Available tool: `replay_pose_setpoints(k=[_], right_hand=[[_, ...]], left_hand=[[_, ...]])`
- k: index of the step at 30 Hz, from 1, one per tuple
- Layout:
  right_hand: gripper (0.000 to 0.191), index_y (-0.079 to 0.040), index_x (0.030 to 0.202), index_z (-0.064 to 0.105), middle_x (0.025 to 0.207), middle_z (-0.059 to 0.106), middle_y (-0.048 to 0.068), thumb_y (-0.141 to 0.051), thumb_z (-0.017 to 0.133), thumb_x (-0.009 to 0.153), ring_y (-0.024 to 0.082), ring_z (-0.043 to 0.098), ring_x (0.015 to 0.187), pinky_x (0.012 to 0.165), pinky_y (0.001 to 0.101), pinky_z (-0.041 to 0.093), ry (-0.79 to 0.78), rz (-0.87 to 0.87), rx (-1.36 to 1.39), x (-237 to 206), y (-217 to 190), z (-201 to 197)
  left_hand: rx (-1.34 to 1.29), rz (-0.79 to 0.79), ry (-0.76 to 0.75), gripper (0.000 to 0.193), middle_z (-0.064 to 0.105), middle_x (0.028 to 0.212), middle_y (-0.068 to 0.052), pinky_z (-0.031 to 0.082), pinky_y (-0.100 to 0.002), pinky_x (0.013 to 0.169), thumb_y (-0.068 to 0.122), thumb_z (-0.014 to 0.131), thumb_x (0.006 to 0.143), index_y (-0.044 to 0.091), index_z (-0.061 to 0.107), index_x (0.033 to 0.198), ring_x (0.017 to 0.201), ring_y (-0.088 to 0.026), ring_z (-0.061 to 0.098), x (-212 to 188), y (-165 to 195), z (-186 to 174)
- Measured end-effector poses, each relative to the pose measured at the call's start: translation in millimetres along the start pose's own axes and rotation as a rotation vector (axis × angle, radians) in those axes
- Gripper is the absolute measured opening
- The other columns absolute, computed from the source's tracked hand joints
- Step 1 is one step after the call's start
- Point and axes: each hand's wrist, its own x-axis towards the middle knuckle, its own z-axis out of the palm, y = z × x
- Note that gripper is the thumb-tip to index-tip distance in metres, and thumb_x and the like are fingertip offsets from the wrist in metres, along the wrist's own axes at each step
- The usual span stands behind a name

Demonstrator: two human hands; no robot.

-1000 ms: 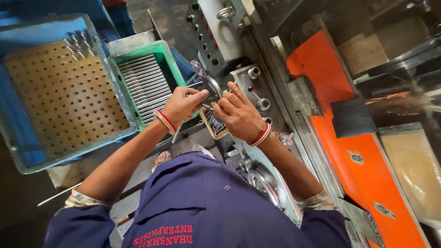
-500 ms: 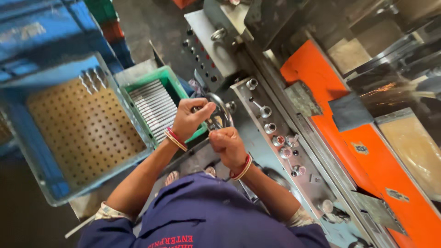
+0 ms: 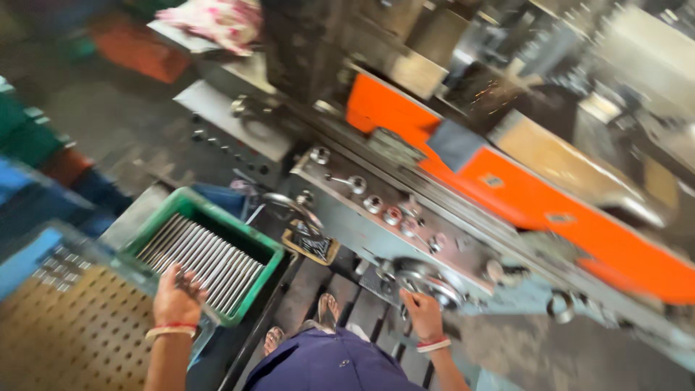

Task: The person repeatedly picks metal rods from a green tray, inserts them into a machine, and pulls a lever to process each rod. The processed rods are then placed into a blue tray with holes.

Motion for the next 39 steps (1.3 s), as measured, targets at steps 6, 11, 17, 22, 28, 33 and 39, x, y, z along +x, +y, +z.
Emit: replay_pose_setpoints(k=[6, 11, 17, 22, 28, 33, 39], right_hand=[[0.033, -0.007, 0.075, 0.074, 0.070, 0.070, 0.013, -0.040, 0.075, 0.083, 0.027, 0.068, 0.063, 0.061, 0.0404, 0.052, 0.078, 0.146, -0.202, -54, 84, -60], [0.005, -0.008, 0.089, 0.071, 0.086, 0.072, 0.014, -0.011, 0.072, 0.085, 0.028, 0.072, 0.075, 0.068, 0.0392, 0.057, 0.483, -0.047, -0.269, -13, 51, -172], [0.014, -0.007, 0.095, 0.064, 0.093, 0.069, 0.012, -0.003, 0.077, 0.090, 0.035, 0.066, 0.092, 0.080, 0.0461, 0.052, 0.853, -0.228, -0.673, 28, 12, -333], [0.014, -0.001, 0.113, 0.058, 0.119, 0.060, 0.021, -0.002, 0.056, 0.100, 0.041, 0.059, 0.108, 0.096, 0.0499, 0.047, 1.017, -0.119, -0.746, 86, 51, -439], [0.046, -0.003, 0.117, 0.071, 0.120, 0.069, 0.022, -0.042, 0.047, 0.113, 0.044, 0.063, 0.117, 0.095, 0.0654, 0.036, 0.949, 0.163, -1.190, 163, 95, -512], [0.076, -0.002, 0.110, 0.078, 0.106, 0.072, 0.035, -0.061, 0.032, 0.120, 0.054, 0.066, 0.106, 0.089, 0.0600, 0.049, 0.606, 0.601, -0.878, 202, 93, -548], [0.086, -0.001, 0.106, 0.081, 0.100, 0.074, 0.034, -0.064, 0.024, 0.116, 0.053, 0.068, 0.101, 0.083, 0.0566, 0.051, 0.570, 0.683, -0.968, 213, 107, -555]], left_hand=[[0.180, 0.156, -0.253, 0.009, 0.060, 0.087, 0.007, 0.042, -0.022, 0.056, 0.022, 0.068, 0.105, 0.018, 0.062, 0.111, 0.072, -0.004, 0.056, -10, 12, 119], [0.357, 0.280, -0.692, 0.011, 0.059, 0.079, 0.002, 0.039, -0.021, 0.052, 0.022, 0.063, 0.103, 0.011, 0.066, 0.104, 0.060, -0.006, 0.050, -72, 42, 303], [0.295, 0.228, -1.130, 0.014, 0.058, 0.080, 0.002, 0.040, -0.022, 0.053, 0.020, 0.066, 0.104, 0.007, 0.063, 0.110, 0.063, -0.005, 0.051, -145, 42, 496], [0.254, 0.016, -1.211, 0.017, 0.058, 0.075, 0.003, 0.039, -0.024, 0.048, 0.025, 0.071, 0.097, 0.014, 0.064, 0.108, 0.057, -0.007, 0.049, -154, -18, 634], [0.464, -0.061, -1.076, 0.010, 0.054, 0.070, 0.004, 0.037, -0.027, 0.041, 0.027, 0.065, 0.093, 0.022, 0.062, 0.101, 0.051, -0.008, 0.048, -114, -136, 745], [0.642, -0.089, -1.056, 0.011, 0.056, 0.072, 0.004, 0.038, -0.029, 0.042, 0.029, 0.064, 0.095, 0.020, 0.060, 0.100, 0.052, -0.010, 0.050, -65, -224, 777], [0.868, -0.050, -1.082, 0.016, 0.059, 0.072, -0.001, 0.040, -0.034, 0.040, 0.030, 0.064, 0.096, 0.015, 0.059, 0.097, 0.052, -0.014, 0.055, -34, -277, 779]])
